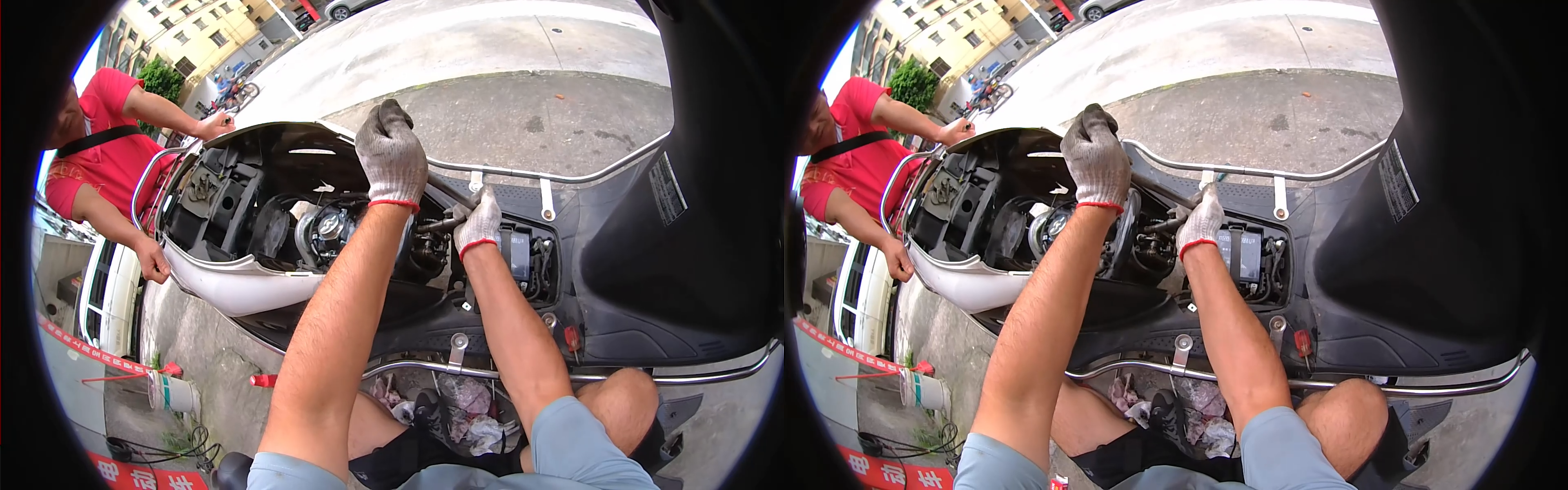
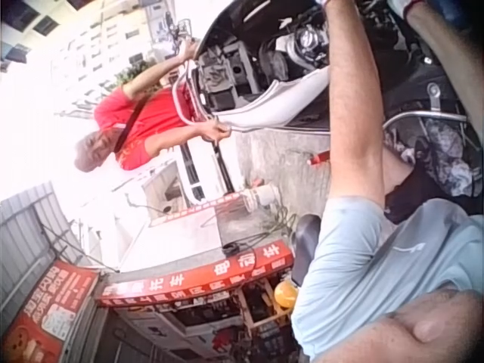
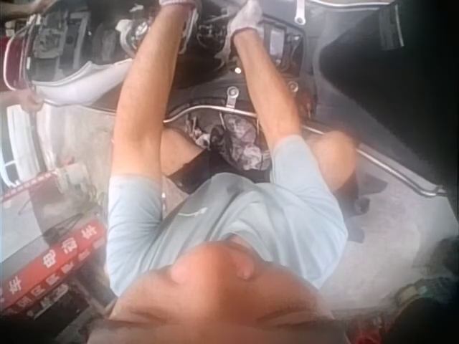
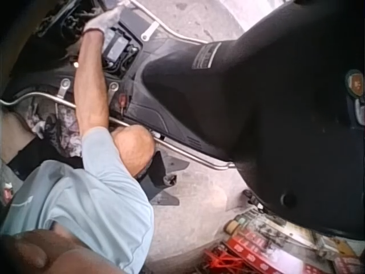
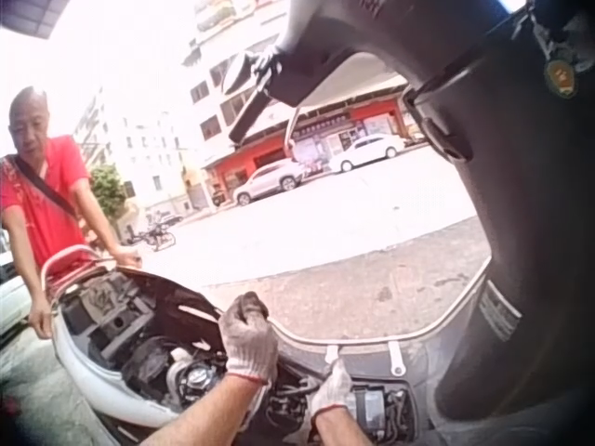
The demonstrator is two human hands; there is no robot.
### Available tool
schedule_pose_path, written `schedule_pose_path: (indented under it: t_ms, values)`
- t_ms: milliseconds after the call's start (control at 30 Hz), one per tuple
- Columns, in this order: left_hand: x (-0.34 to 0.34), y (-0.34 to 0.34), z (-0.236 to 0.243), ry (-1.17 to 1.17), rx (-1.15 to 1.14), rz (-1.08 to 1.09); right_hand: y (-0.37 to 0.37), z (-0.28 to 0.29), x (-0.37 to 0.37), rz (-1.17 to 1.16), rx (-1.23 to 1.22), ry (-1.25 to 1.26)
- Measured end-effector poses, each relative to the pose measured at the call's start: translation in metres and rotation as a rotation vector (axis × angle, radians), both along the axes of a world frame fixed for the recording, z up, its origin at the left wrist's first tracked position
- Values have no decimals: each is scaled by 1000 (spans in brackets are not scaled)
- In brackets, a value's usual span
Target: The recorder uses a socket wrench to adjust or repair the internal engine components of a motor scooter.
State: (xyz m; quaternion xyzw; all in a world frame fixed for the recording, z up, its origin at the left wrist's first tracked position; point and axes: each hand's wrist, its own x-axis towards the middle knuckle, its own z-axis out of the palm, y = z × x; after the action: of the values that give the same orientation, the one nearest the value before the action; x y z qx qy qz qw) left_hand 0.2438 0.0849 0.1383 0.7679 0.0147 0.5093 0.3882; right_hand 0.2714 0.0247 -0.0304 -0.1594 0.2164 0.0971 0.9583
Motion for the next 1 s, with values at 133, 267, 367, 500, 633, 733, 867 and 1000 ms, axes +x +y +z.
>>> schedule_pose_path:
  t_ms: [133,267,367,500,633,733,867,1000]
  values:
    - [0,-2,6,3,10,-11,-1,-1,-2,14,6,-50]
    - [2,-4,10,35,44,22,0,4,-3,3,9,3]
    - [7,-4,12,80,3,13,1,1,-2,-18,-1,32]
    - [18,-2,15,127,0,33,2,-4,1,-6,41,40]
    - [20,-4,15,140,-5,20,0,-2,4,-8,11,61]
    - [21,-1,16,200,-27,28,-1,5,0,-9,-10,67]
    - [42,7,14,264,-111,26,0,7,-1,-13,20,71]
    - [48,14,10,228,-86,-28,-1,14,-3,-10,-12,113]
